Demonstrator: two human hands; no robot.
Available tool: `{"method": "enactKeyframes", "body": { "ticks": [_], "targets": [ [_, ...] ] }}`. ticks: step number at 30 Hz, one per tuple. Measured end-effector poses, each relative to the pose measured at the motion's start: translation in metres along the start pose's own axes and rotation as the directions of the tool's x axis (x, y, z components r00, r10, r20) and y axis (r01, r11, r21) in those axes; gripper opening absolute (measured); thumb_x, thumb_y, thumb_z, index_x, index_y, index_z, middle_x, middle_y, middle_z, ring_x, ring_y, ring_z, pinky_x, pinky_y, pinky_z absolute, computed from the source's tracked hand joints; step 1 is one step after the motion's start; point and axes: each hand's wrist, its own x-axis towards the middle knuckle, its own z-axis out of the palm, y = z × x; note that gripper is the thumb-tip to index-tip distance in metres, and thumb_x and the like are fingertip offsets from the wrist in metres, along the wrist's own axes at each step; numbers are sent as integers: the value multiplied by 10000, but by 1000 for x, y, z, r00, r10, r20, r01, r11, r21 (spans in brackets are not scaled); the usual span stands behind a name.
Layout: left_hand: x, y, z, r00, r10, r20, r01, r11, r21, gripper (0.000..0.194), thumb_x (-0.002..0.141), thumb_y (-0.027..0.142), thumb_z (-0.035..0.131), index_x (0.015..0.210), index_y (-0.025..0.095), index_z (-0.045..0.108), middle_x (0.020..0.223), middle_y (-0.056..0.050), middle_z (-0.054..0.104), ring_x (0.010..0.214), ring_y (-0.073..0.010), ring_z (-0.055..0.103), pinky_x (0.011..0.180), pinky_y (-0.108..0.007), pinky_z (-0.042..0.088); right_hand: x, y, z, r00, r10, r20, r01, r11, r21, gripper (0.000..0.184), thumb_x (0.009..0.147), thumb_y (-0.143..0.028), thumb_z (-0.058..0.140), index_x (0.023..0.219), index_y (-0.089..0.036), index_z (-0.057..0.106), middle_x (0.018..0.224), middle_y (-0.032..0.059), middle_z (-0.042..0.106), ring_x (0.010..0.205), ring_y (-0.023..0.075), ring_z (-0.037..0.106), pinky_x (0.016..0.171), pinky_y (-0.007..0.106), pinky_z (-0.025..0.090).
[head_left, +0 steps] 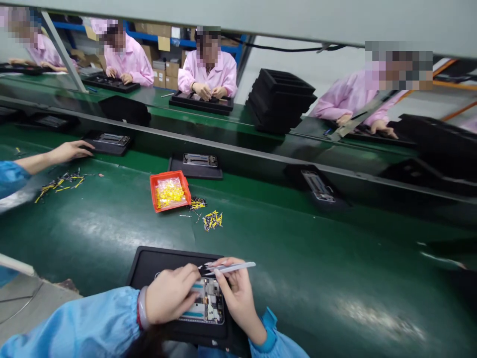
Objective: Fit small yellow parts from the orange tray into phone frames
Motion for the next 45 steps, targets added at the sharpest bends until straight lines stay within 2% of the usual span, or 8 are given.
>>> {"method": "enactKeyframes", "body": {
  "ticks": [3,9,18,26,32,36,45],
  "targets": [
    [-2,-5,-3,994,-113,-15,109,979,-173,172,847,137,478,1006,199,494,1034,-27,623,861,-152,658,706,-226,540,0,0,1,1000,-8,16,9,1000,-12,115,933,-337,579,986,-255,517,878,24,635,822,171,686,730,268,589],
    [1,-8,4,979,-196,-56,178,956,-233,116,842,121,464,889,208,525,968,-11,624,760,-136,660,669,-203,529,-3,4,0,997,-3,76,8,998,-63,111,932,-332,571,974,-232,545,880,53,632,842,197,675,730,304,590],
    [1,-8,5,969,-196,-148,151,952,-268,121,833,121,437,834,205,524,905,3,620,629,-100,609,591,-174,510,-4,7,0,993,-60,104,73,989,-131,48,936,-230,537,984,-232,539,901,56,619,858,202,669,727,308,579],
    [0,-11,6,968,-176,-182,131,964,-233,148,832,74,502,816,201,577,890,17,632,719,-99,644,640,-157,501,-5,4,0,988,-104,116,119,984,-130,71,932,-197,533,982,-247,531,887,42,616,843,185,664,717,279,569],
    [1,-11,6,949,-193,-251,136,964,-228,124,794,71,582,759,190,579,815,13,634,747,-142,620,697,-230,501,-3,4,2,992,-60,114,69,995,-74,71,930,-207,547,985,-252,541,904,37,612,857,174,666,726,267,582],
    [1,-10,7,948,-199,-248,137,959,-248,130,784,61,603,756,188,586,821,9,633,759,-147,614,698,-245,495,-3,2,2,993,-53,102,60,996,-69,44,931,-236,554,974,-243,543,884,40,618,843,181,673,716,277,593],
    [2,-14,3,956,-211,-202,145,943,-301,145,778,59,638,729,195,630,815,6,626,781,-141,603,711,-234,493,3,-1,0,988,-75,132,101,975,-200,26,888,-251,621,903,-231,615,808,43,706,751,205,705,660,301,590]
  ]
}}
